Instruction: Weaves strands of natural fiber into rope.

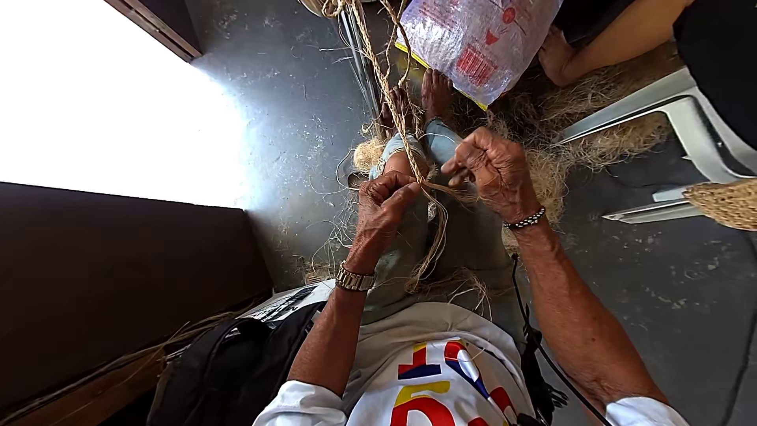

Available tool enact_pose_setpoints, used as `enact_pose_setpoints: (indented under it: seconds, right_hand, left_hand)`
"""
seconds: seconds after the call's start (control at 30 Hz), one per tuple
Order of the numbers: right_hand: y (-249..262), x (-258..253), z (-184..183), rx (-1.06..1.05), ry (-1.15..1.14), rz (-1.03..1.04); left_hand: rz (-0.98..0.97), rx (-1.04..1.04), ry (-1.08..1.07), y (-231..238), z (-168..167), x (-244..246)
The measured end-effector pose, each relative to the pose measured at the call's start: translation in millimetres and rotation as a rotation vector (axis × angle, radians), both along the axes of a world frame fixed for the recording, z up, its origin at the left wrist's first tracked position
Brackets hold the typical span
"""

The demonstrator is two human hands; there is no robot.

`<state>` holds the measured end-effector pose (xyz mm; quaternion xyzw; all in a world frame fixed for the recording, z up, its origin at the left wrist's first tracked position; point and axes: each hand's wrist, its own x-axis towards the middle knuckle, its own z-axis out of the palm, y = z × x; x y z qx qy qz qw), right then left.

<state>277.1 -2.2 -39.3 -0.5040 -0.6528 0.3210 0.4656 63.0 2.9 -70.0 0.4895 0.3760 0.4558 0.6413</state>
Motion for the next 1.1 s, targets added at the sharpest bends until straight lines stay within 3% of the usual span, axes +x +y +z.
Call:
enact_pose_setpoints:
  seconds: [0.1, 0.17, 0.3, 0.47, 0.63, 0.97, 1.1]
  right_hand:
    - [6.5, 4.6, 10.1, 0.186, 0.093, -0.101]
    - [0.6, 6.3, 17.9, 0.203, 0.175, -0.123]
    - [-17.4, -2.6, 15.6, 0.040, 0.348, -0.126]
    - [-19.7, -15.2, -5.7, -0.142, 0.385, -0.180]
    - [-17.9, -13.1, -4.3, -0.315, 0.525, -0.151]
    - [-12.4, -10.4, -13.6, -0.370, 0.699, -0.057]
    - [-11.3, -9.5, -19.1, -0.347, 0.634, -0.037]
  left_hand:
    - [0.006, 0.009, 0.016, -0.2, 0.3, 1.4]
    - [0.004, -0.001, 0.015, -0.1, 1.1, 2.2]
    - [-0.027, -0.051, 0.013, 1.0, 3.0, 1.1]
    - [-0.040, -0.091, 0.010, 2.3, 3.5, 0.5]
    - [-0.047, -0.097, 0.003, 3.7, 2.4, 1.8]
    - [-0.027, -0.093, 0.015, 4.2, 1.8, 2.3]
    - [-0.023, -0.092, 0.000, 3.3, 1.8, 2.9]
